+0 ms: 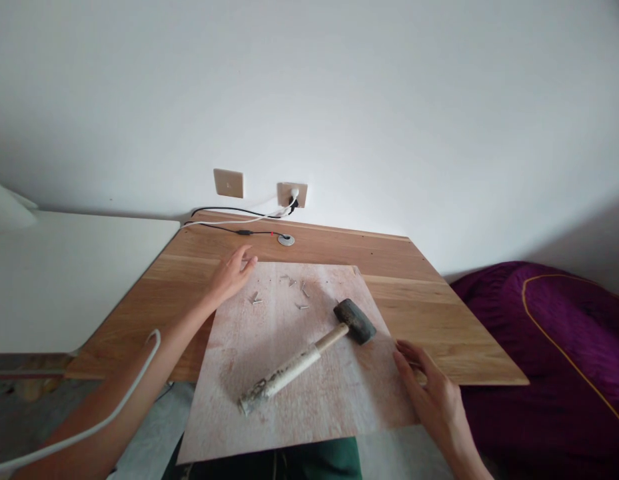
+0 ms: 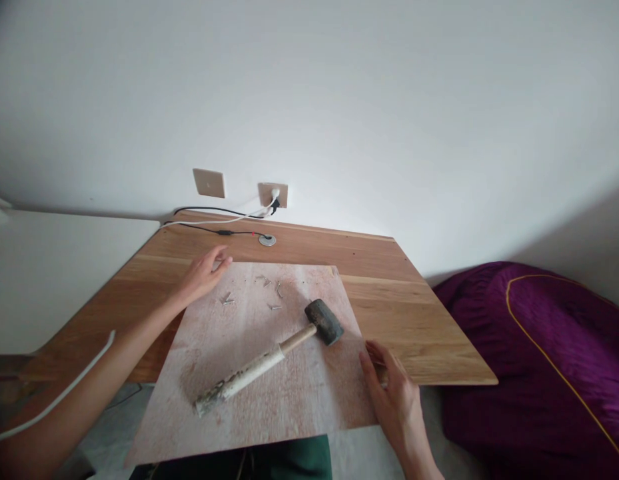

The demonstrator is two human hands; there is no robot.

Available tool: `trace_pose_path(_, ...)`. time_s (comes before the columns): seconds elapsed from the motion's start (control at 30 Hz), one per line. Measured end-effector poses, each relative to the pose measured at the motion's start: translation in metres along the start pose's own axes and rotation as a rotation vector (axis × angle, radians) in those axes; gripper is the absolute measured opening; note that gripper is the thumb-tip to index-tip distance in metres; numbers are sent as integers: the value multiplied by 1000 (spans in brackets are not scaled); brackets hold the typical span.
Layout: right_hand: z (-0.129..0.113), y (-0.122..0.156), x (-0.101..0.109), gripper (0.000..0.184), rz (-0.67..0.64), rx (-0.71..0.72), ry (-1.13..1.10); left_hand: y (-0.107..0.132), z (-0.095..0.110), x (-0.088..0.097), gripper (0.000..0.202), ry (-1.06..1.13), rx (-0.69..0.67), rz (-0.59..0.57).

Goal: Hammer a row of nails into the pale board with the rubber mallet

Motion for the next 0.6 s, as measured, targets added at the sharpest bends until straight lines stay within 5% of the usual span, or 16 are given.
trace_pose_path(0.37,20,19,27,50,27,-71,125,17,21,3,32,-39,-134,-75)
trace_pose_path(0.5,-9,33,46,57,205,35,202,20,28,3,29,-91,-216,-36)
trace_pose_path(0.6,-43,57,32,48,111,78,103,21,42,7,23,-106,-281,-5)
Point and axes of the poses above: each hand's wrist, its own y-axis away from the middle knuckle, its own x-axis out of the back of the hand, z = x × y, the point moved 8 cm from there along -y, towards the middle knuckle, and after that the axes turned 11 degrees about z, right-handed, at the moved point
